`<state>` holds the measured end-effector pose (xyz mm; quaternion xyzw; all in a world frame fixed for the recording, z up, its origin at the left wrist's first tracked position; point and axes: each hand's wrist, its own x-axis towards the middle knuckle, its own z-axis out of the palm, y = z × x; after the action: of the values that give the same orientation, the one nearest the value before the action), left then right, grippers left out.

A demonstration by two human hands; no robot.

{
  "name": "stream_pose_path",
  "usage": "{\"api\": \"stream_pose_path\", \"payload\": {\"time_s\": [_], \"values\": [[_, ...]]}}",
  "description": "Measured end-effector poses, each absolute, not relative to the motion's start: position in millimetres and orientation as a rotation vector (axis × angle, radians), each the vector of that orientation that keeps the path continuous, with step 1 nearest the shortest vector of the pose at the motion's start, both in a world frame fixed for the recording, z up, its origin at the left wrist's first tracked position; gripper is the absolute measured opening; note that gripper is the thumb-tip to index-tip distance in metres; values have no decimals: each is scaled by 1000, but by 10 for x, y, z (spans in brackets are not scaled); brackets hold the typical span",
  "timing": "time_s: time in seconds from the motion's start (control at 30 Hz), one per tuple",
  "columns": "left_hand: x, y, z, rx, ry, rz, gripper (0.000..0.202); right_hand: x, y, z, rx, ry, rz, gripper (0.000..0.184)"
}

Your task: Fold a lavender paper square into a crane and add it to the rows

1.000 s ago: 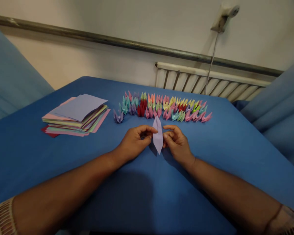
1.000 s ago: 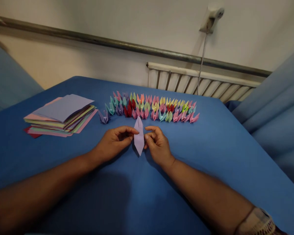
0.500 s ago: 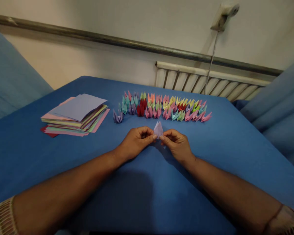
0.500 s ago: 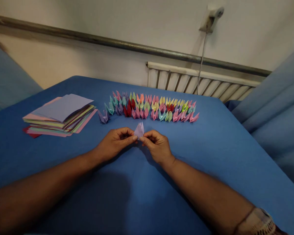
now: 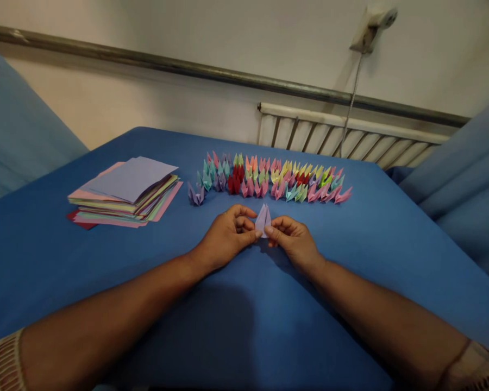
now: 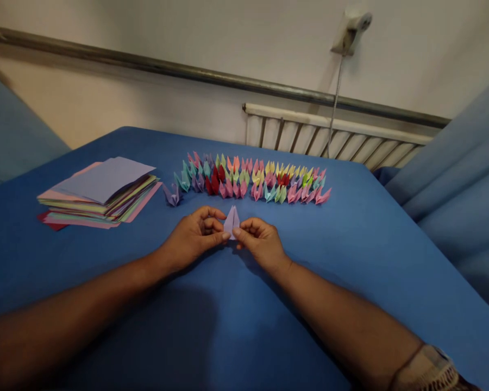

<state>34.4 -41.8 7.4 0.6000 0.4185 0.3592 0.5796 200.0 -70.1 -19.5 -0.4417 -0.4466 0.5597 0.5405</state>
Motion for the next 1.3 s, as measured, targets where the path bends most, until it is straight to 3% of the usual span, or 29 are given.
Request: {"api": "stream_pose_path", "payload": {"time_s": [0.27, 0.73, 0.97, 1.3], "values": [[364, -451, 64, 1418, 955, 802, 21, 1999, -760, -185, -1138, -1197, 1154, 32], [364, -434, 84, 1449, 962, 765, 26, 2039, -778, -178, -1140, -1289, 1203, 46], [362, -439, 85, 1408, 955, 801, 23, 1994, -790, -187, -1104, -1214, 1273, 38], [378, -460, 80, 1345, 923, 732, 24, 2012, -800, -190, -1144, -1240, 1116, 36]]}}
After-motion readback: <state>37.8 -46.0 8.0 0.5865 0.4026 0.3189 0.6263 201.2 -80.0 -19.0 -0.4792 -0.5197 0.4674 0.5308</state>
